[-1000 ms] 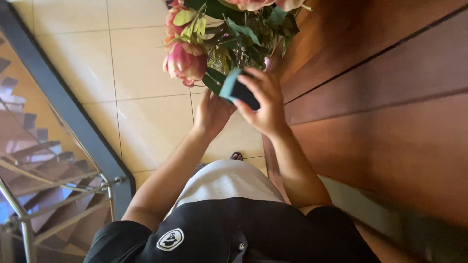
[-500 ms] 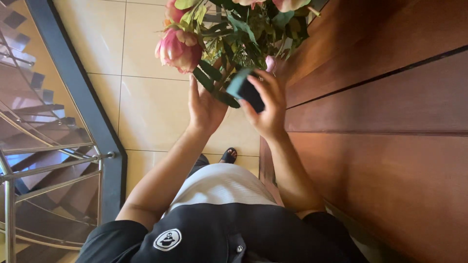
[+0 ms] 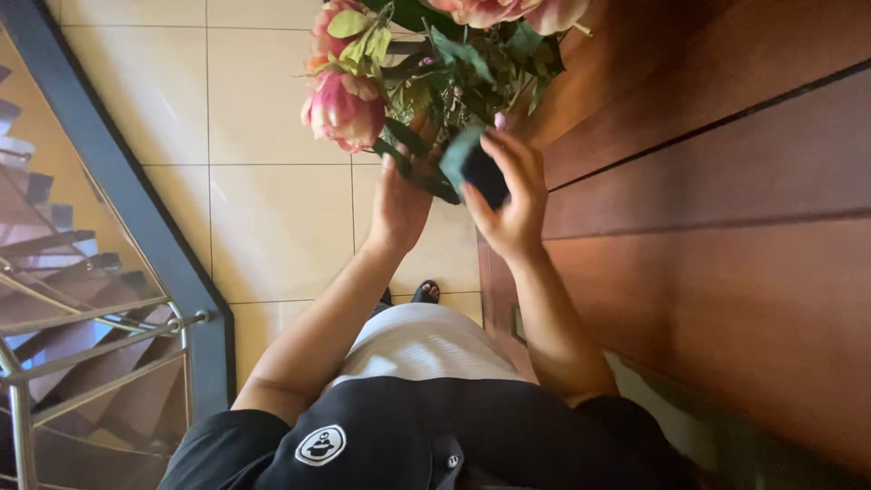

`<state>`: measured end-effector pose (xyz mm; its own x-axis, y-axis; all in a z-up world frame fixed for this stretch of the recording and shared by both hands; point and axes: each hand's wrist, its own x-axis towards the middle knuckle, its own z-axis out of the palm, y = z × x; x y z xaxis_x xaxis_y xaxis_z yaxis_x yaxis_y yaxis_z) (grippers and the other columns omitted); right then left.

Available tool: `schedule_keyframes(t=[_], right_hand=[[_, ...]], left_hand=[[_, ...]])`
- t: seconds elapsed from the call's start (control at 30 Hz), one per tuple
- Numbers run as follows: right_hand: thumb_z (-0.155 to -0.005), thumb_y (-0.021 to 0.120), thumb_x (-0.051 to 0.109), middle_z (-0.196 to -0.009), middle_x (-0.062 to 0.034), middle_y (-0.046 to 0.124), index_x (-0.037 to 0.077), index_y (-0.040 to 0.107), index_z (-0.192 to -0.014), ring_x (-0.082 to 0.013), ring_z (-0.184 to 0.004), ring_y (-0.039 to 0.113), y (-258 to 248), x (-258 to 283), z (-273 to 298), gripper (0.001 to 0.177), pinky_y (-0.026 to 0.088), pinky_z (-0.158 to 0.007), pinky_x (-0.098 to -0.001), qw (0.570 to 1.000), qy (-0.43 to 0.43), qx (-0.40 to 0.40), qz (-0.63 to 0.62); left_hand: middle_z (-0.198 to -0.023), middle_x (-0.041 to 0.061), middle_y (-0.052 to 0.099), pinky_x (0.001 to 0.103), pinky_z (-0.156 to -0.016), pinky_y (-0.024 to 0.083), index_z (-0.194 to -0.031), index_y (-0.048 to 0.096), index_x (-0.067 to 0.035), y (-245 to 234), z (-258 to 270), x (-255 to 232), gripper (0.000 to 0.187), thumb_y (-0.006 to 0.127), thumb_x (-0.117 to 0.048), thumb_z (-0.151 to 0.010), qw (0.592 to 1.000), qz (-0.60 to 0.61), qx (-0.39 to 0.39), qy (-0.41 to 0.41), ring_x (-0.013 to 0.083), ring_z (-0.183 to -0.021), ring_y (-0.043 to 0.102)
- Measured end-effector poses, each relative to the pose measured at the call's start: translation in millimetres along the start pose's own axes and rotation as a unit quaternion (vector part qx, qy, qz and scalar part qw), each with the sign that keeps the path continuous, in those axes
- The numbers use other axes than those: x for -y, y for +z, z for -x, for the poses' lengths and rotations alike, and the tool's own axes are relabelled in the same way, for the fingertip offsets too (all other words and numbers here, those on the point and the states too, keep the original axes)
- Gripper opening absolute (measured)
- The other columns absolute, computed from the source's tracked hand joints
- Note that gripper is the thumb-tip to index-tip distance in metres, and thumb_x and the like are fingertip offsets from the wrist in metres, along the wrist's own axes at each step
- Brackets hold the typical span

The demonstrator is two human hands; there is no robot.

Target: Cleaning artificial flowers with a sponge.

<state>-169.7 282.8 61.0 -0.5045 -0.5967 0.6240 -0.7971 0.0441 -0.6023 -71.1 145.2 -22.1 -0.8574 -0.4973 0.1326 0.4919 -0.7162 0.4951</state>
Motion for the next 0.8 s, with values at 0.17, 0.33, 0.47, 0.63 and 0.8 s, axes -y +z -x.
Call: schedule_keyframes(t=[0.17,0.33,0.47,0.63,0.8], right_hand=[[-0.089,0.083,0.012,-0.142,-0.0147,0.061,0.006,0.063,-0.137,-0.0354,-0.132,0.059,22,25,-32,0.053,0.048,-0.115,-0.0447,0.999,-0.01,0.028,0.02],[-0.092,0.082,0.017,-0.144,-0.0142,0.061,0.007,0.062,-0.138,-0.0336,-0.132,0.06,24,45,-36,0.05,0.049,-0.116,-0.0431,0.999,-0.013,0.037,0.004],[-0.096,0.075,0.019,-0.146,-0.0128,0.061,0.007,0.06,-0.142,-0.0293,-0.133,0.06,17,41,-19,0.05,0.049,-0.116,-0.0402,0.996,0.035,-0.038,-0.073],[-0.095,0.072,0.014,-0.145,-0.0135,0.062,0.005,0.06,-0.143,-0.0302,-0.135,0.06,27,33,-5,0.05,0.048,-0.119,-0.0429,0.996,0.063,-0.064,0.009],[-0.093,0.075,0.014,-0.144,-0.0143,0.061,0.006,0.06,-0.14,-0.0301,-0.136,0.059,39,67,-28,0.05,0.049,-0.12,-0.0447,1.0,0.001,0.004,0.006]], left_hand=[[-0.168,0.013,0.035,0.047,-0.132,0.019,-0.167,0.028,-0.001,-37,0,14,0.091,0.02,-0.071,-0.109,1.0,-0.017,0.024,-0.002,0.0287,-0.156,0.032],[-0.172,0.011,0.028,0.043,-0.133,0.013,-0.166,0.024,-0.002,-42,-5,15,0.096,0.016,-0.075,-0.104,0.998,-0.057,0.025,-0.031,0.0262,-0.161,0.024],[-0.175,0.012,0.02,0.044,-0.134,0.013,-0.168,0.014,-0.005,-10,-5,-13,0.097,0.014,-0.076,-0.102,0.99,-0.123,0.065,-0.028,0.0268,-0.163,0.019],[-0.178,0.009,0.017,0.041,-0.137,0.009,-0.17,0.013,-0.006,-10,-5,-19,0.098,0.012,-0.078,-0.104,0.964,-0.221,0.144,0.023,0.0233,-0.166,0.015],[-0.167,0.018,0.032,0.049,-0.129,0.025,-0.169,0.019,0.0,-77,-2,35,0.095,0.015,-0.073,-0.108,0.983,-0.123,0.112,-0.076,0.0311,-0.155,0.031]])
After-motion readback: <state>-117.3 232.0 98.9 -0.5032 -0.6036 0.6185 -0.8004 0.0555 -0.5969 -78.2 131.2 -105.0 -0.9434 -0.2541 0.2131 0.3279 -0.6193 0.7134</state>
